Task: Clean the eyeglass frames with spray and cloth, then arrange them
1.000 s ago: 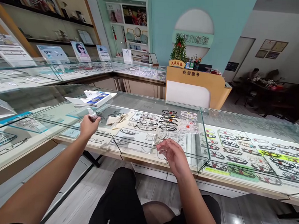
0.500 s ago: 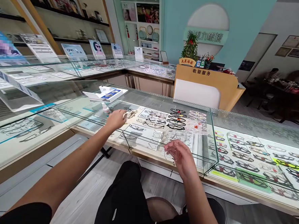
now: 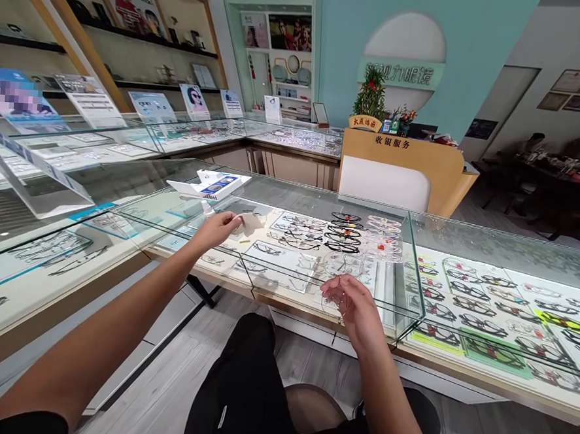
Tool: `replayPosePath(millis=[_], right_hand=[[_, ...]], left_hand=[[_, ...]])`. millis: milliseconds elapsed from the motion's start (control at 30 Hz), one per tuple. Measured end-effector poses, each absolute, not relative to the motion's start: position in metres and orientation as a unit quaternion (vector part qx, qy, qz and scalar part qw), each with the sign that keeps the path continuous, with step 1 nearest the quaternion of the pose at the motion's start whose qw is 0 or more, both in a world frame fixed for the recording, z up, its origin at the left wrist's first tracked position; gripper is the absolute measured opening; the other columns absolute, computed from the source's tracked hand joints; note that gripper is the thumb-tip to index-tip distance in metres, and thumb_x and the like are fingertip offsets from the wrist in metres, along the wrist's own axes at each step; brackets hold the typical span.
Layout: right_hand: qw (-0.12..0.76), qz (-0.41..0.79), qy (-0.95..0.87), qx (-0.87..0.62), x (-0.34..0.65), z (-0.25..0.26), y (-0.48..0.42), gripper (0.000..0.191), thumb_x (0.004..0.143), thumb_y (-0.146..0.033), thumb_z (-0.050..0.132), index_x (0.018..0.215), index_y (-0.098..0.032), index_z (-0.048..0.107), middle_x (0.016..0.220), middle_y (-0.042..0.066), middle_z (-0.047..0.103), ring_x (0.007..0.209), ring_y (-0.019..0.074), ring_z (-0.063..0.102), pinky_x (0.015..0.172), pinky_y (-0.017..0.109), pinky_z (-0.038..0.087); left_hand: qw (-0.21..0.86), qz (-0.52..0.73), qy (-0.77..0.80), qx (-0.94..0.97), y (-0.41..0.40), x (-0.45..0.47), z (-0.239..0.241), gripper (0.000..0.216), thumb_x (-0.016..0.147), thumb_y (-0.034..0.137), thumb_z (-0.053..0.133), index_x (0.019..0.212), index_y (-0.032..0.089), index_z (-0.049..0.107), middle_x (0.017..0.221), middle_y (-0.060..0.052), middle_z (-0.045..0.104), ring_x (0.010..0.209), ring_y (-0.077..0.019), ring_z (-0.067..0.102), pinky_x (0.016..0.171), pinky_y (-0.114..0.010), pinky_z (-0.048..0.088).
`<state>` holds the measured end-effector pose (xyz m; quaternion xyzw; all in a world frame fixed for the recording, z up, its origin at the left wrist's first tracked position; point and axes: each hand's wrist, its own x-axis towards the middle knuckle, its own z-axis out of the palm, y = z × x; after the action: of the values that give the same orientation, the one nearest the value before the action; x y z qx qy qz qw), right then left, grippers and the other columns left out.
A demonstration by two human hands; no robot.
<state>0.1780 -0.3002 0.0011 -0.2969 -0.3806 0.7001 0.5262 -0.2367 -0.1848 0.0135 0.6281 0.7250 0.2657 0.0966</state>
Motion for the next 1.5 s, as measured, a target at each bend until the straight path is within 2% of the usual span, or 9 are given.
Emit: replayPosePath(millis=[133, 267, 433, 533, 733, 967, 1100, 1267, 1500], right_hand=[[0.528, 0.697, -0.389, -0.289, 0.177, 0.000, -0.300, 0.025, 0.089, -0.046, 0.082, 0.084, -0.022, 0.076, 0.093, 0.007, 0.075, 0.090, 0.0219, 0.065, 0.084, 0.034, 0.049], [0.523, 0.694, -0.409, -0.279, 0.172, 0.004, -0.302, 0.024, 0.093, -0.045, 0.078, 0.086, -0.022, 0.077, 0.095, 0.007, 0.076, 0.092, 0.0223, 0.066, 0.087, 0.035, 0.049], [0.521, 0.694, -0.424, -0.259, 0.156, 0.008, -0.310, 0.024, 0.091, -0.045, 0.080, 0.084, -0.023, 0.077, 0.093, 0.007, 0.076, 0.091, 0.0231, 0.067, 0.086, 0.035, 0.049], [0.507, 0.690, -0.443, -0.265, 0.147, 0.006, -0.313, 0.024, 0.092, -0.046, 0.078, 0.084, -0.023, 0.078, 0.094, 0.007, 0.077, 0.092, 0.0233, 0.066, 0.087, 0.036, 0.048], [0.519, 0.631, -0.465, -0.340, 0.146, -0.006, -0.311, 0.028, 0.096, -0.048, 0.072, 0.086, -0.023, 0.078, 0.098, 0.007, 0.078, 0.091, 0.0223, 0.063, 0.087, 0.036, 0.045], [0.519, 0.620, -0.479, -0.341, 0.149, -0.007, -0.308, 0.030, 0.096, -0.051, 0.071, 0.085, -0.024, 0.078, 0.095, 0.006, 0.077, 0.092, 0.0229, 0.063, 0.088, 0.037, 0.045], [0.517, 0.619, -0.484, -0.339, 0.149, -0.006, -0.307, 0.031, 0.096, -0.052, 0.071, 0.083, -0.024, 0.077, 0.093, 0.006, 0.077, 0.092, 0.0229, 0.062, 0.088, 0.037, 0.044], [0.495, 0.607, -0.529, -0.326, 0.149, -0.005, -0.308, 0.027, 0.099, -0.045, 0.067, 0.084, -0.024, 0.076, 0.094, 0.005, 0.077, 0.092, 0.0227, 0.062, 0.090, 0.037, 0.044], [0.493, 0.625, -0.522, -0.306, 0.152, -0.009, -0.307, 0.025, 0.099, -0.044, 0.068, 0.085, -0.024, 0.074, 0.092, 0.005, 0.076, 0.091, 0.0225, 0.062, 0.090, 0.036, 0.044]], left_hand=[[0.257, 0.419, 0.652, 0.577, -0.210, -0.210, 0.039, 0.055, 0.087, 0.072, 0.061, 0.096, 0.020, 0.073, 0.104, -0.010, 0.077, 0.092, -0.0255, 0.067, 0.073, -0.031, 0.051], [0.397, 0.500, 0.574, 0.513, -0.234, -0.168, 0.050, 0.047, 0.074, 0.063, 0.081, 0.094, 0.021, 0.079, 0.108, -0.009, 0.078, 0.099, -0.0272, 0.068, 0.079, -0.032, 0.052], [0.449, 0.504, 0.514, 0.530, -0.258, -0.107, 0.038, 0.046, 0.078, 0.063, 0.078, 0.070, 0.019, 0.071, 0.072, -0.003, 0.066, 0.069, -0.0189, 0.057, 0.065, -0.030, 0.042], [0.450, 0.492, 0.494, 0.558, -0.268, -0.076, 0.031, 0.049, 0.084, 0.063, 0.072, 0.065, 0.019, 0.062, 0.065, -0.001, 0.057, 0.063, -0.0161, 0.049, 0.062, -0.030, 0.037], [0.396, 0.497, 0.472, 0.612, -0.276, -0.053, 0.028, 0.049, 0.096, 0.063, 0.059, 0.072, 0.021, 0.058, 0.070, 0.000, 0.049, 0.067, -0.0162, 0.043, 0.064, -0.029, 0.039], [0.422, 0.477, 0.411, 0.653, -0.279, -0.051, 0.029, 0.039, 0.096, 0.058, 0.062, 0.085, 0.021, 0.071, 0.103, -0.008, 0.068, 0.100, -0.0251, 0.061, 0.092, -0.034, 0.048], [0.486, 0.457, 0.412, 0.620, -0.276, -0.050, 0.026, 0.036, 0.085, 0.055, 0.079, 0.097, 0.022, 0.070, 0.096, -0.005, 0.067, 0.088, -0.0214, 0.061, 0.082, -0.032, 0.049], [0.515, 0.494, 0.425, 0.558, -0.269, -0.045, 0.015, 0.049, 0.073, 0.054, 0.092, 0.095, 0.022, 0.062, 0.087, 0.001, 0.060, 0.079, -0.0159, 0.056, 0.073, -0.027, 0.047], [0.624, 0.425, 0.388, 0.529, -0.271, -0.040, 0.007, 0.055, 0.084, 0.066, 0.080, 0.109, 0.019, 0.067, 0.091, -0.003, 0.067, 0.080, -0.0174, 0.061, 0.076, -0.030, 0.048]])
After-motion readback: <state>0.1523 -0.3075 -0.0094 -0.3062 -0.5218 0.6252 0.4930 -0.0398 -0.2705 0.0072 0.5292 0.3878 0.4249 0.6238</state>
